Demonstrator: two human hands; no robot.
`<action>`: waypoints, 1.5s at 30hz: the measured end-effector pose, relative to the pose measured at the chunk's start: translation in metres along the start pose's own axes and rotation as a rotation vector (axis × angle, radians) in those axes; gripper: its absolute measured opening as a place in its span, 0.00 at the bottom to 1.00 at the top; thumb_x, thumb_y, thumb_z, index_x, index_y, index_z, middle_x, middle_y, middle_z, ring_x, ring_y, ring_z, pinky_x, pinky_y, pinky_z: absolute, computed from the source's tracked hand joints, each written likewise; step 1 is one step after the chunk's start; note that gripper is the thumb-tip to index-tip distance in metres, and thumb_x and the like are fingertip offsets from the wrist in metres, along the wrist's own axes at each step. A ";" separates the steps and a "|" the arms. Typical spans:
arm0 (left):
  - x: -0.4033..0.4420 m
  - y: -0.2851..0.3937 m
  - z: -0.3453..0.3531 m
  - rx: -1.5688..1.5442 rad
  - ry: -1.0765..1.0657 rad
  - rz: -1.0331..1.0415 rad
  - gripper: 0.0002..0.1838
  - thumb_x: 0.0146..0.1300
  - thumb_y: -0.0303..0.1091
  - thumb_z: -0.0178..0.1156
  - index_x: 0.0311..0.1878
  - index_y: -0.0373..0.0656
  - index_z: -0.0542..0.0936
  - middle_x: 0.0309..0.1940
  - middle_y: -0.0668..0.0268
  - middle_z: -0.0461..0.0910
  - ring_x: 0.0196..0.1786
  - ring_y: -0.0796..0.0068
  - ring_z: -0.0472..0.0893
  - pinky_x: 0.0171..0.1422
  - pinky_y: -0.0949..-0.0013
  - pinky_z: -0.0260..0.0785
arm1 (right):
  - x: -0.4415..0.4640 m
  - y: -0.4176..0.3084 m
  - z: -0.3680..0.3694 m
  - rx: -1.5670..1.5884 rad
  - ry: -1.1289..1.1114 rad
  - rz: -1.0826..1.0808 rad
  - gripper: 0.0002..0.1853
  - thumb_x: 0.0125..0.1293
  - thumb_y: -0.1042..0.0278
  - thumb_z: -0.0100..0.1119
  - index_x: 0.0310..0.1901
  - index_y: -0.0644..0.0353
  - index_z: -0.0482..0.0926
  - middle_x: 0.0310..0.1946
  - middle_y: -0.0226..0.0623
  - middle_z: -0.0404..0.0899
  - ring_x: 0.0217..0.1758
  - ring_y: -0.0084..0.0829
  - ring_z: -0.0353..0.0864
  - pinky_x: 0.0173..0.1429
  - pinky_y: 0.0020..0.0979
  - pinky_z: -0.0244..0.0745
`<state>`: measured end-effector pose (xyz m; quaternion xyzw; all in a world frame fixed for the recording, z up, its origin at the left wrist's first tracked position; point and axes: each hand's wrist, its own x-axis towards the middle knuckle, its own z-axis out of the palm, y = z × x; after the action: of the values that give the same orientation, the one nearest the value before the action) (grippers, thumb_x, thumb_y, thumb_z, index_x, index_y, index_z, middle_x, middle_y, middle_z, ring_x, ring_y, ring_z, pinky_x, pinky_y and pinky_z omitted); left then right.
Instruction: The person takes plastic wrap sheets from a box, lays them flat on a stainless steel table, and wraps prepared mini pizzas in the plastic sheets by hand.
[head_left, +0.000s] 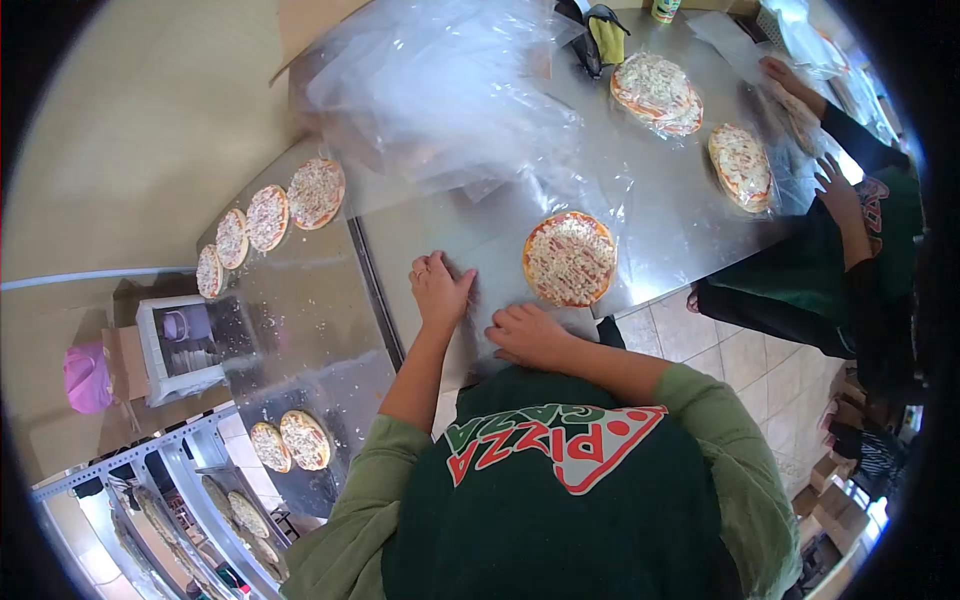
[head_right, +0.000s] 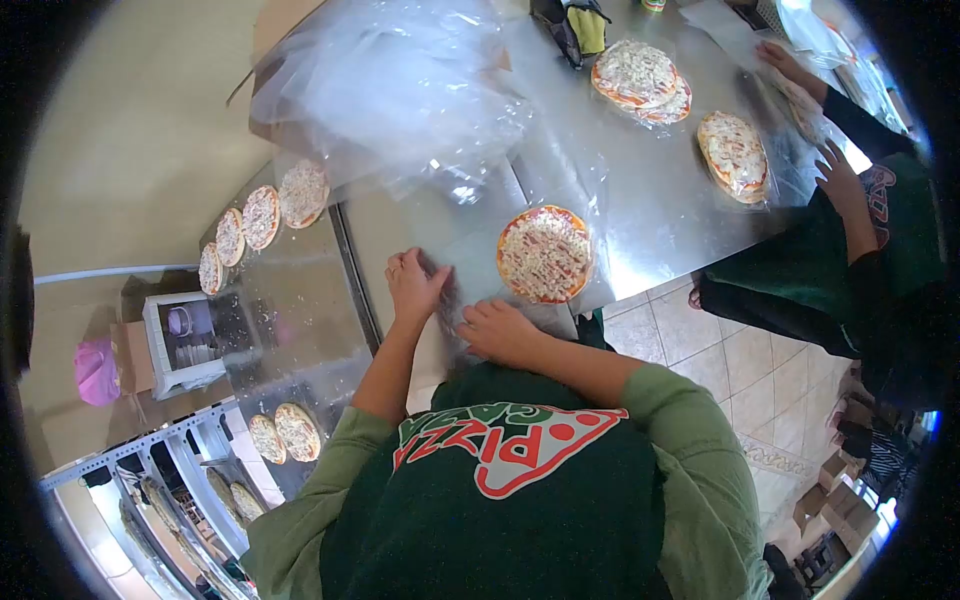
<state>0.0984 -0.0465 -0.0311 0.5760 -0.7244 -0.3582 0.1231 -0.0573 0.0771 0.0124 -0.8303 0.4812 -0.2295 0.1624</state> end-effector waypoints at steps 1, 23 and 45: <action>0.003 -0.014 0.003 0.042 0.009 0.042 0.22 0.60 0.45 0.57 0.50 0.40 0.68 0.46 0.58 0.72 0.46 0.62 0.72 0.49 0.59 0.66 | 0.005 -0.006 0.004 -0.010 -0.040 -0.058 0.12 0.52 0.61 0.59 0.35 0.57 0.75 0.35 0.38 0.74 0.40 0.39 0.74 0.42 0.39 0.70; -0.024 0.149 0.097 -0.738 -0.373 -0.245 0.38 0.57 0.28 0.60 0.66 0.42 0.50 0.29 0.64 0.73 0.32 0.74 0.76 0.32 0.68 0.75 | -0.128 0.128 -0.092 0.043 0.473 1.224 0.26 0.53 0.63 0.61 0.54 0.58 0.67 0.34 0.43 0.75 0.37 0.40 0.77 0.42 0.38 0.73; -0.016 0.113 0.083 0.436 -0.120 0.915 0.55 0.42 0.70 0.58 0.67 0.40 0.56 0.67 0.51 0.52 0.71 0.54 0.50 0.71 0.43 0.35 | -0.172 0.144 -0.074 0.209 0.708 1.281 0.13 0.64 0.62 0.49 0.43 0.63 0.70 0.34 0.45 0.78 0.30 0.40 0.80 0.33 0.35 0.74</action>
<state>-0.0308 0.0087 -0.0120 0.1904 -0.9662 -0.1405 0.1024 -0.2758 0.1538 -0.0350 -0.2429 0.8709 -0.3885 0.1779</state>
